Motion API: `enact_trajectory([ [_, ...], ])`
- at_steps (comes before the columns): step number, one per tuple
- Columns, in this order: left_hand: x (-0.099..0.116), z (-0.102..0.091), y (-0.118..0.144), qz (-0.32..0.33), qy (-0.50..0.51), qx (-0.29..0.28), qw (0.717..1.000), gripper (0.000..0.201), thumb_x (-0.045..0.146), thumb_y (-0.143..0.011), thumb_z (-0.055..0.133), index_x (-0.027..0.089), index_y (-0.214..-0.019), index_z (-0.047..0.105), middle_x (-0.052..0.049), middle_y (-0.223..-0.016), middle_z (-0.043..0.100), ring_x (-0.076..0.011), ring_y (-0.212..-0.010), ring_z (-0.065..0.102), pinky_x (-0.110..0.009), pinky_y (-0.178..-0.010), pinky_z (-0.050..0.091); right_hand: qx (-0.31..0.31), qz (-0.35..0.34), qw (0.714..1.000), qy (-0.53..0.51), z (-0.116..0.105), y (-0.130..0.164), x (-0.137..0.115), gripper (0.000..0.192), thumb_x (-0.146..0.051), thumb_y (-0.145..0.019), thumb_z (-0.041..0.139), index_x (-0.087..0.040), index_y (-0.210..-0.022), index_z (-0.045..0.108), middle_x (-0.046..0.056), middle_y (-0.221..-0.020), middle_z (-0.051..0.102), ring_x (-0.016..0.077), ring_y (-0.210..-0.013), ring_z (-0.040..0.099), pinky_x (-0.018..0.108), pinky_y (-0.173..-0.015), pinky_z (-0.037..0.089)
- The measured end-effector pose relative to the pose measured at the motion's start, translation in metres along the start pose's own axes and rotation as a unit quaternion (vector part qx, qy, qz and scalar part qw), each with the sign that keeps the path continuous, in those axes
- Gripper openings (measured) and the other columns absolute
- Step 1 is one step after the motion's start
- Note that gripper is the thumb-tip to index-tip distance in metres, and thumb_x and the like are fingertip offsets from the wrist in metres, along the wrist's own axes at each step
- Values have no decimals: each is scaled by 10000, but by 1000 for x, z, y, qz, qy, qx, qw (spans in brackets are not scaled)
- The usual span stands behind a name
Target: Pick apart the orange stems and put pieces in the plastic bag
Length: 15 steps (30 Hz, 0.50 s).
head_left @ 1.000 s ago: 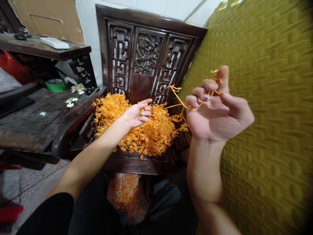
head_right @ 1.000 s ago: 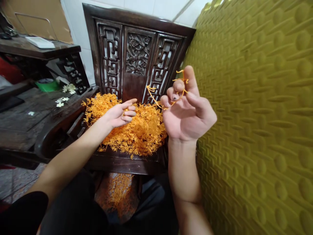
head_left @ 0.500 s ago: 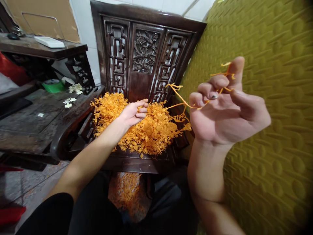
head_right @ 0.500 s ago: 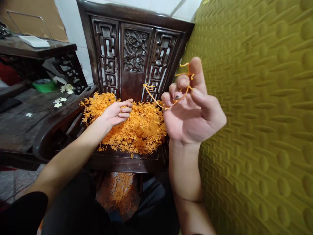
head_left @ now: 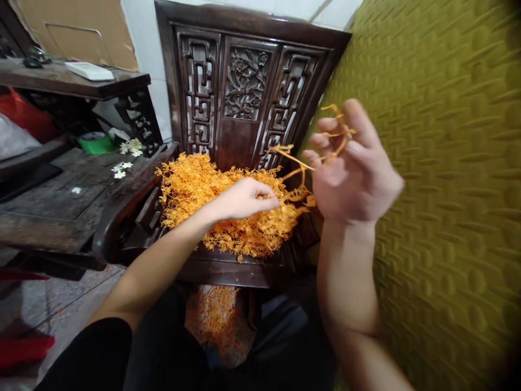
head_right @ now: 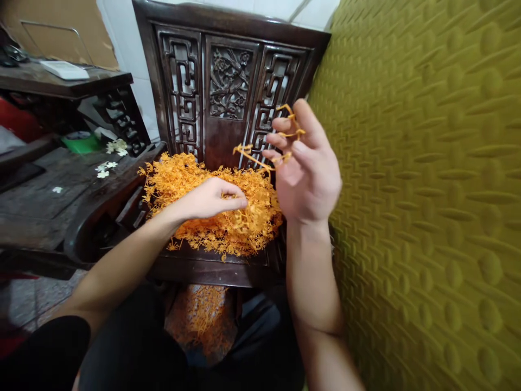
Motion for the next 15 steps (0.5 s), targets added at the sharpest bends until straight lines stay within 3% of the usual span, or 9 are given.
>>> enact_trajectory([
  [3, 1, -30, 6, -24, 11, 82, 996, 288, 382, -892, 670, 124, -833, 784, 0, -701, 658, -102, -650, 503, -276, -659, 376, 38, 44, 978, 201, -6, 0, 17, 635, -521, -967, 564, -307, -1557, 463, 144, -1302, 668, 307, -1095, 686, 529, -922, 587],
  [6, 3, -52, 13, -38, 11, 118, 992, 286, 379, -883, 677, 127, -776, 760, 27, -619, 562, -79, -577, 404, -268, -583, 299, 80, -18, 936, 341, -3, 8, -10, 472, -392, -920, 687, -245, -1366, 631, 146, -1219, 650, 294, -1015, 678, 540, -931, 580],
  [8, 5, -59, 17, -36, 25, 120, 992, 250, 354, -861, 712, 130, -760, 759, 33, -590, 526, -67, -546, 369, -257, -546, 263, 45, -120, 941, 312, 14, 14, -37, 265, -258, -951, 627, -248, -1209, 688, 121, -1182, 652, 278, -1050, 669, 511, -950, 576],
  [10, 7, -61, 21, -31, 83, 119, 989, 234, 333, -854, 739, 137, -727, 747, 41, -545, 467, -53, -500, 328, -243, -502, 216, -57, -193, 954, 222, 40, 19, -52, 294, -141, -954, 543, -278, -1177, 678, 88, -1172, 678, 262, -1120, 663, 489, -1000, 562],
  [13, 6, -59, 23, -34, 248, 100, 963, 259, 289, -872, 752, 147, -663, 695, 55, -507, 373, -23, -436, 265, -218, -451, 140, -177, -207, 957, 102, 71, 23, -43, 423, -107, -900, 538, -299, -1269, 615, 76, -1255, 684, 264, -1224, 642, 490, -1077, 528],
  [15, 3, -56, 23, -52, 341, 82, 935, 251, 237, -888, 754, 146, -667, 678, 54, -517, 372, -4, -418, 268, -194, -438, 111, -177, -175, 966, 67, 79, 21, -24, 452, -141, -860, 604, -282, -1290, 595, 83, -1274, 682, 273, -1214, 649, 474, -1056, 539],
])
Point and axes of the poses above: each hand's wrist, its own y-axis away from the middle knuckle, its own z-axis out of the palm, x = y × z, the point moved 7 cm from there along -y, towards the middle knuckle
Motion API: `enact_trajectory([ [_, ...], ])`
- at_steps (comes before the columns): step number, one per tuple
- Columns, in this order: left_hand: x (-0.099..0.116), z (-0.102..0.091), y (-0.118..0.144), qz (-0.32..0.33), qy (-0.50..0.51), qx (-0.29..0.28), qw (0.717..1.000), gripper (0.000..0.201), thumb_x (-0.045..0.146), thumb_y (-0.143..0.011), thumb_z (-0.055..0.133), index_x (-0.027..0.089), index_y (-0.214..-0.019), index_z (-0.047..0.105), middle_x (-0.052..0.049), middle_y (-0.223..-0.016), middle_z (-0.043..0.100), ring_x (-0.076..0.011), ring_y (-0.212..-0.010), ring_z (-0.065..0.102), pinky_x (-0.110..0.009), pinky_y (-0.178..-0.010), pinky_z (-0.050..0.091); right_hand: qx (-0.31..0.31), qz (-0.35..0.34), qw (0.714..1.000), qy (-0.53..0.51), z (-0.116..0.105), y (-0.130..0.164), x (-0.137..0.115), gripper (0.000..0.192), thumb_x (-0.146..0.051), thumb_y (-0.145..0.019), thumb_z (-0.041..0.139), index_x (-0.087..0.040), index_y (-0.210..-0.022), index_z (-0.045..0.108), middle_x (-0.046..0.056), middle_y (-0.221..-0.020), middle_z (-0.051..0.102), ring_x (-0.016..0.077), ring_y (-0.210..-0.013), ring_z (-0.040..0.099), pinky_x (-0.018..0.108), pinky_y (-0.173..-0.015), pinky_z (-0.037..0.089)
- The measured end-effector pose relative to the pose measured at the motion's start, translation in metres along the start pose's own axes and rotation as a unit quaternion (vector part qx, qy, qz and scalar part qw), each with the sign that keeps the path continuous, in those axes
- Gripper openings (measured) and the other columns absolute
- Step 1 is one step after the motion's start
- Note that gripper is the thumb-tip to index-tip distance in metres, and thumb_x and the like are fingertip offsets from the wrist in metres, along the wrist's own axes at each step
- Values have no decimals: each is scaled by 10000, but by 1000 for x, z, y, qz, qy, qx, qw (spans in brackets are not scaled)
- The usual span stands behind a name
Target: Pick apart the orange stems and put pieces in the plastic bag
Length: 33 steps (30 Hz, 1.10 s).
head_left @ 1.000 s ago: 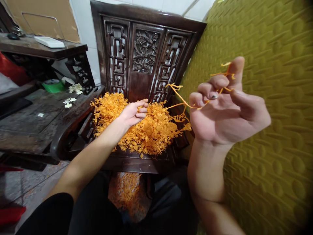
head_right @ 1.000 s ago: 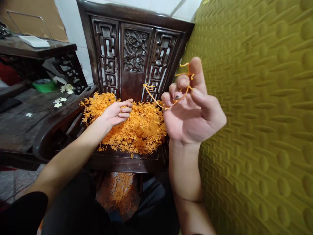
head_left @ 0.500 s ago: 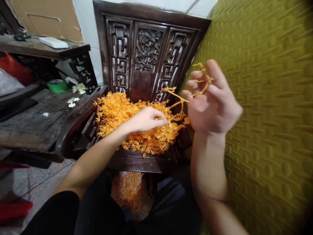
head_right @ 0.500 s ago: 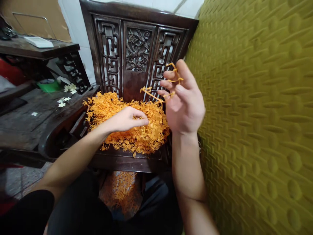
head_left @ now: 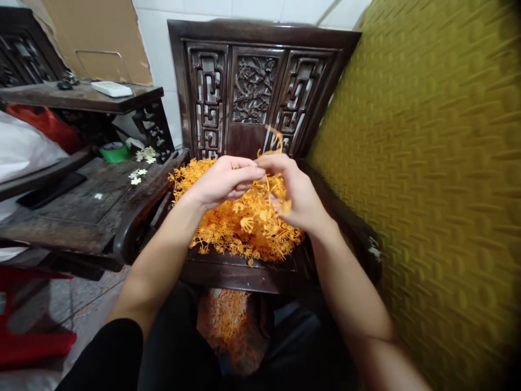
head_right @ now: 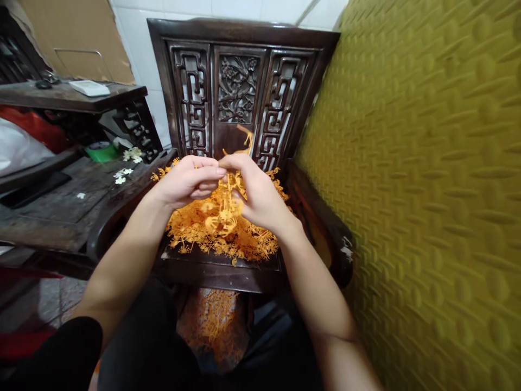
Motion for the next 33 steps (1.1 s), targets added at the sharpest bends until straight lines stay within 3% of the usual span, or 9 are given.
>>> enact_trajectory([
  [3, -4, -3, -3, -28, 68, 5, 997, 226, 234, -933, 739, 145, -733, 682, 58, -528, 386, 12, -405, 269, -169, -430, 91, 75, 120, 989, -45, 0, 7, 32, 369, -182, -854, 666, -269, -1210, 625, 64, -1166, 724, 235, -990, 704, 411, -895, 581],
  [8, -6, -9, -11, 33, 59, 53, 996, 290, 451, -928, 767, 164, -924, 732, 75, -512, 381, -5, -394, 239, -201, -422, 76, 213, 313, 916, -134, -10, 23, 64, 121, -333, -877, 714, -250, -926, 642, 35, -860, 730, 166, -628, 615, 326, -566, 483],
  [13, -13, 19, -11, 76, -87, -7, 993, 419, 561, -807, 840, 151, -850, 770, 1, -624, 591, -62, -499, 437, -223, -483, 292, 272, 291, 915, -60, -20, 24, 67, 116, -244, -820, 692, -236, -780, 583, 3, -759, 659, 159, -688, 604, 323, -652, 483],
  [16, -12, 32, -9, 117, -183, -7, 976, 234, 363, -796, 858, 164, -907, 805, -42, -894, 766, -133, -785, 652, -259, -764, 491, 281, 288, 915, -11, -24, 26, 70, 158, -252, -821, 681, -235, -728, 555, -8, -726, 614, 152, -686, 585, 318, -662, 467],
  [19, -12, 37, -8, 127, -221, 6, 967, 93, 250, -850, 763, 168, -844, 805, -36, -892, 793, -153, -856, 694, -296, -905, 503, 281, 343, 892, -90, -22, 31, 85, 227, -309, -790, 720, -246, -712, 516, -31, -645, 564, 132, -551, 514, 292, -535, 404],
  [22, -8, 38, -4, 146, -227, 19, 963, 89, 233, -858, 753, 175, -826, 813, -32, -873, 799, -148, -832, 698, -287, -887, 509, 289, 412, 841, -201, -18, 39, 107, 257, -354, -743, 747, -247, -723, 515, -45, -605, 533, 116, -472, 451, 278, -462, 335],
  [25, -3, 38, 0, 163, -205, 20, 965, 89, 253, -849, 782, 177, -843, 827, -41, -892, 805, -154, -832, 702, -277, -850, 521, 272, 450, 799, -293, -13, 44, 127, 257, -397, -708, 730, -244, -755, 529, -24, -635, 567, 139, -517, 521, 297, -497, 399],
  [30, 1, 26, 2, 209, -133, 94, 964, 69, 263, -834, 820, 196, -822, 830, -38, -855, 781, -128, -784, 672, -245, -764, 519, 229, 452, 795, -334, -13, 42, 135, 326, -499, -703, 720, -246, -788, 533, -1, -662, 587, 179, -605, 614, 343, -576, 510],
  [33, -1, 12, -2, 202, -50, 150, 966, 63, 256, -849, 809, 205, -814, 809, 26, -624, 631, -61, -531, 488, -192, -522, 378, 209, 478, 793, -313, -14, 44, 127, 418, -573, -694, 779, -240, -831, 567, 9, -688, 627, 167, -548, 614, 318, -500, 487],
])
Point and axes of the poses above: each hand's wrist, its own y-axis away from the middle knuckle, its own z-axis out of the palm, x = y × z, the point moved 7 cm from there along -y, towards the middle knuckle
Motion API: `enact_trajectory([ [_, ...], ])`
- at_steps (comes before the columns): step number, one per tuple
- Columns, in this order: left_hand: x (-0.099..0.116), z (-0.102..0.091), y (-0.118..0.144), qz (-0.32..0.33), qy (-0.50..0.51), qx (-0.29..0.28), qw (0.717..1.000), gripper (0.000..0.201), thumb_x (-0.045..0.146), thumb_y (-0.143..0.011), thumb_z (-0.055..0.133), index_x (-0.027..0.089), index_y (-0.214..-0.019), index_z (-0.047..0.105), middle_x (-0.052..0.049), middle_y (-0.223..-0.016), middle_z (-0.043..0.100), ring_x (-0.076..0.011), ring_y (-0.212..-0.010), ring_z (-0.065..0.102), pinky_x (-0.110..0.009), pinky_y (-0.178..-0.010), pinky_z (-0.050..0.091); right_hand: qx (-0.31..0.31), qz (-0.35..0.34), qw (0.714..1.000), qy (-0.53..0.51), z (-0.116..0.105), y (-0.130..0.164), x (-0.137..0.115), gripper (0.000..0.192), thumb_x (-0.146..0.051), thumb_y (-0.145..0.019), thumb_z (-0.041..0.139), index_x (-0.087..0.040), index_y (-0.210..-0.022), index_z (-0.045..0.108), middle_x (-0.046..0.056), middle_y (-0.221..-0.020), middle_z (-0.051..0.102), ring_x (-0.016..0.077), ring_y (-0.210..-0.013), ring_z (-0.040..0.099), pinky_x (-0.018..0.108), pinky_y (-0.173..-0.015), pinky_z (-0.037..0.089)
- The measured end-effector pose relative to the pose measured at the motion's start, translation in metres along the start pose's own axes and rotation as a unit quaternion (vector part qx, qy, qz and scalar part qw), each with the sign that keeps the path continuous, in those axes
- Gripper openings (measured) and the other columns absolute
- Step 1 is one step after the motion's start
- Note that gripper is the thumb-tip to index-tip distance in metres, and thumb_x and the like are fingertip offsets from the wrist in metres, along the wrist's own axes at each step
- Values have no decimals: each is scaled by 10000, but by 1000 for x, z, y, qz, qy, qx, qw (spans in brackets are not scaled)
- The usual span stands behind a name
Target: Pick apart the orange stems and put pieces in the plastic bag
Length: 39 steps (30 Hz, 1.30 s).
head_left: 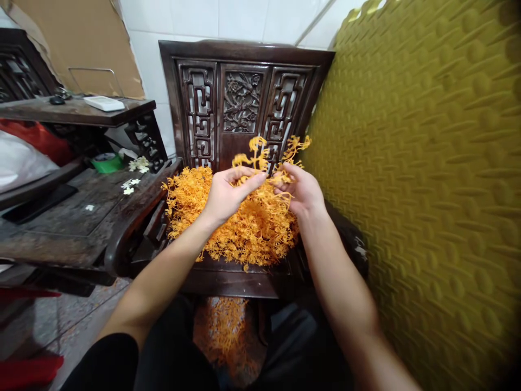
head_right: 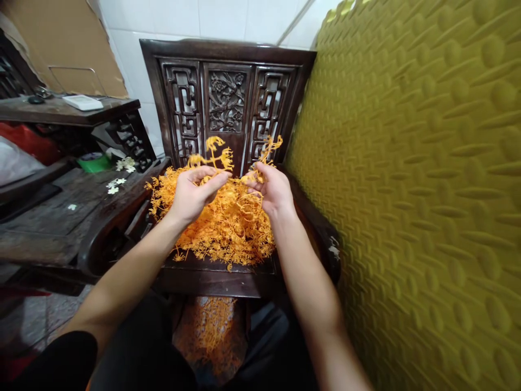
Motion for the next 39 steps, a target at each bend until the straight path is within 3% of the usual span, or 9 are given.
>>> enact_trajectory([
  [4, -9, -8, -6, -89, 63, 11, 994, 125, 223, -893, 765, 176, -777, 774, 73, -488, 426, -20, -406, 292, -185, -408, 175, -80, 13, 963, 257, 11, 22, -7, 437, -602, -740, 824, -201, -772, 652, 44, -636, 671, 170, -464, 622, 307, -456, 454],
  [7, -14, -11, -8, -140, 92, 6, 986, 153, 217, -915, 751, 149, -780, 767, 78, -491, 388, -1, -387, 290, -162, -398, 164, -13, -125, 893, 433, 11, 45, -40, 326, -505, -841, 774, -191, -760, 737, 57, -622, 698, 182, -508, 636, 321, -507, 463],
  [9, -17, -12, -8, -158, 112, -3, 981, 158, 231, -927, 742, 139, -802, 767, 83, -497, 375, 6, -375, 286, -152, -394, 168, 37, -240, 876, 417, 16, 66, -65, 231, -431, -887, 741, -206, -852, 773, 58, -719, 743, 194, -614, 669, 334, -579, 497],
  [11, -18, -11, -8, -165, 129, -11, 978, 156, 239, -929, 738, 135, -816, 763, 86, -502, 372, 7, -369, 288, -151, -390, 172, 22, -316, 874, 370, 27, 83, -78, 157, -365, -922, 708, -224, -938, 774, 54, -849, 771, 200, -725, 692, 336, -641, 521],
  [16, -15, -6, -6, -155, 153, -25, 976, 144, 245, -911, 747, 125, -833, 757, 90, -514, 355, 2, -379, 290, -170, -400, 171, -55, -364, 845, 388, 55, 92, -72, 110, -213, -897, 671, -223, -947, 769, 34, -852, 740, 186, -739, 655, 357, -708, 527],
  [26, -5, -5, -4, -147, 143, -36, 978, 168, 288, -897, 770, 146, -812, 742, 87, -523, 361, -5, -390, 287, -170, -402, 170, -101, -260, 935, 217, 52, 76, -57, 239, -374, -951, 697, -238, -1088, 837, 46, -1028, 833, 211, -892, 761, 406, -864, 605],
  [33, 0, -4, -2, -126, 87, -26, 988, 290, 425, -813, 864, 149, -811, 775, 90, -500, 376, -6, -394, 285, -180, -398, 177, -137, -154, 978, 18, 62, 62, -34, 350, -391, -678, 959, -234, -967, 841, 38, -978, 828, 212, -943, 764, 440, -983, 617],
  [36, 5, -7, -4, -81, 5, -26, 996, 367, 488, -732, 919, 151, -819, 800, 29, -566, 580, -42, -477, 448, -192, -462, 357, -122, -142, 982, -14, 61, 57, -29, 342, -370, -617, 993, -206, -868, 828, 36, -889, 810, 178, -830, 734, 387, -893, 622],
  [39, 17, -18, -9, -7, -104, -12, 995, 409, 504, -725, 917, 165, -942, 842, -58, -847, 784, -116, -709, 647, -265, -701, 542, -123, -135, 983, -20, 57, 54, -29, 316, -366, -631, 991, -196, -822, 805, 17, -795, 769, 128, -714, 663, 300, -736, 573],
])
Point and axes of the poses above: each hand's wrist, its own y-axis away from the middle knuckle, its own z-axis out of the palm, x = y × z, the point moved 7 cm from there along -y, towards the middle knuckle
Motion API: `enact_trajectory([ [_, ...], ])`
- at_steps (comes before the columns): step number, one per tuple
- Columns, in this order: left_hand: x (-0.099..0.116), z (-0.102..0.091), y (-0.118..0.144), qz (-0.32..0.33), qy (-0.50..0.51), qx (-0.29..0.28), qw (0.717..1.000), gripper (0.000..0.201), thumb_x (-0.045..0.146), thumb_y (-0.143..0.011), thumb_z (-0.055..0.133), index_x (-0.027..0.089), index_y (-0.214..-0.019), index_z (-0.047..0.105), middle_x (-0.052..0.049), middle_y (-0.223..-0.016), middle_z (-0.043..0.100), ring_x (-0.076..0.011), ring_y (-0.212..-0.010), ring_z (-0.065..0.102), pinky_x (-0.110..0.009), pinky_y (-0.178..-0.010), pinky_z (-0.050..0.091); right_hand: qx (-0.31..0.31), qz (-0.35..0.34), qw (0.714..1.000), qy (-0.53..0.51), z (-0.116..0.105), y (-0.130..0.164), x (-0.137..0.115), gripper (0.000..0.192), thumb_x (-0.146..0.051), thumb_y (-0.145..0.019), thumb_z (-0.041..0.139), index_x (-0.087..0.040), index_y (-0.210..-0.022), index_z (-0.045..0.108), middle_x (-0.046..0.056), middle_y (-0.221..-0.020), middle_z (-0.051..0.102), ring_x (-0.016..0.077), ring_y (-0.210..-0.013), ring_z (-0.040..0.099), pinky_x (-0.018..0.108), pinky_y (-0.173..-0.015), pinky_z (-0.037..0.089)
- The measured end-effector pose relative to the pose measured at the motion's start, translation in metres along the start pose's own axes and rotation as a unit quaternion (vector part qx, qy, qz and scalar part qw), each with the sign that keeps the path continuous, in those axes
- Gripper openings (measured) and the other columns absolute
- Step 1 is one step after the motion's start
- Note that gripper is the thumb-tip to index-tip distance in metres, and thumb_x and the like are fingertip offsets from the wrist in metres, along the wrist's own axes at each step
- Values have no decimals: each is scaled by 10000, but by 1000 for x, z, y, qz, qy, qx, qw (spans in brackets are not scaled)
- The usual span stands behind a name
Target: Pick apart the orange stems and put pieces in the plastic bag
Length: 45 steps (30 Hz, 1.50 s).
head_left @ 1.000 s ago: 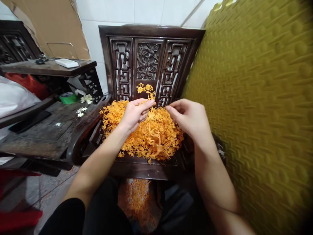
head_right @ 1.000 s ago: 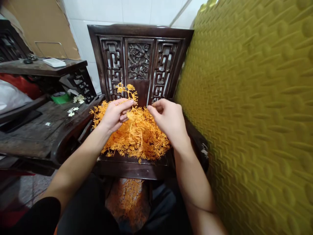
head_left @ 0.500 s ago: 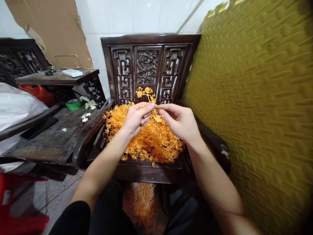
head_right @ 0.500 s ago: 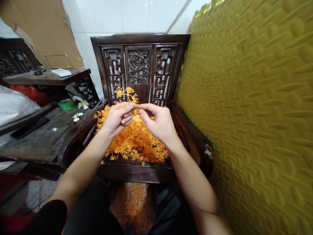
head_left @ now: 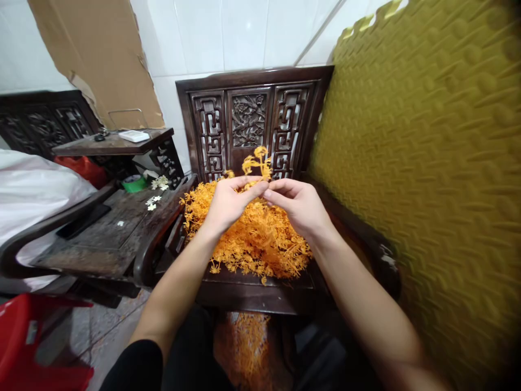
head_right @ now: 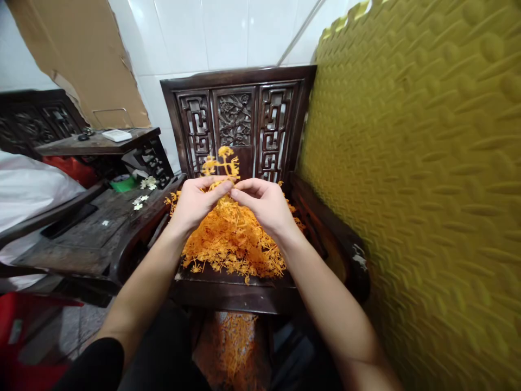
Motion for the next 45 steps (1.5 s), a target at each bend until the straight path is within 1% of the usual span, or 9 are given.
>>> enact_trajectory([
  [6, 12, -10, -1, 8, -141, -55, 988, 487, 569, -806, 827, 171, -1088, 835, -83, -1010, 819, -167, -832, 699, -321, -830, 553, -19, 29, 999, -20, -4, -1, 0, 357, -447, -745, 926, -194, -877, 712, -27, -678, 671, 79, -563, 538, 241, -539, 408],
  [11, 16, 6, 10, 30, -278, -91, 956, 633, 650, -816, 785, 173, -1232, 784, -49, -846, 780, -172, -702, 635, -302, -686, 496, -30, 3, 999, 28, 3, 0, -2, 434, -510, -770, 893, -177, -944, 676, -45, -635, 613, 71, -551, 492, 232, -531, 352],
  [17, 14, 18, 16, 96, -430, -109, 891, 497, 618, -941, 666, 145, -1024, 790, -51, -760, 737, -162, -637, 570, -303, -670, 405, -28, -20, 996, 80, 3, 1, -6, 407, -520, -816, 844, -173, -895, 646, -19, -676, 635, 92, -591, 539, 252, -565, 397],
  [21, 15, 23, 17, 122, -419, -149, 887, 426, 502, -1052, 535, 161, -959, 772, -28, -744, 718, -137, -613, 539, -290, -663, 375, -3, -56, 990, 127, -1, 2, -13, 328, -450, -828, 834, -180, -878, 655, -13, -690, 638, 110, -618, 557, 275, -592, 428],
  [26, 14, 27, 19, 100, -465, -104, 873, 398, 383, -1074, 487, 157, -863, 737, -53, -757, 728, -164, -657, 590, -305, -679, 385, 70, -115, 978, 156, -7, 1, -13, 169, -319, -825, 784, -195, -808, 671, 10, -730, 676, 144, -663, 607, 312, -632, 469],
  [31, 5, 34, 21, 61, -514, -56, 854, 408, 372, -1081, 439, 163, -934, 757, -90, -804, 763, -208, -680, 645, -333, -682, 413, 114, -104, 978, 139, -10, -3, -1, 119, -273, -765, 758, -198, -736, 671, 13, -682, 693, 153, -625, 624, 317, -617, 499],
  [37, 15, 36, 28, 46, -477, -73, 874, 394, 358, -1072, 455, 158, -861, 720, -64, -748, 720, -171, -642, 605, -319, -677, 435, 121, -87, 981, 124, -14, -11, 6, 164, -298, -746, 790, -205, -721, 658, -2, -640, 678, 138, -574, 607, 288, -566, 502],
  [41, 52, 45, 53, 67, -370, -173, 910, 417, 353, -1065, 486, 173, -722, 638, 4, -634, 632, -118, -580, 534, -288, -619, 386, 279, -46, 953, 111, -78, -21, 10, 244, -279, -717, 844, -197, -688, 615, -13, -593, 632, 100, -496, 515, 239, -471, 392],
  [45, 63, 20, 44, 45, -231, -87, 968, 411, 405, -1053, 510, 175, -759, 683, -19, -698, 711, -93, -525, 510, -278, -553, 387, 170, 33, 983, 61, -101, -31, 10, 404, -376, -625, 955, -190, -764, 624, -6, -600, 634, 88, -465, 504, 236, -447, 373],
])
Point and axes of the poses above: each hand's wrist, its own y-axis away from the middle knuckle, its own z-axis out of the palm, x = y × z, the point moved 7 cm from there along -y, towards the middle knuckle
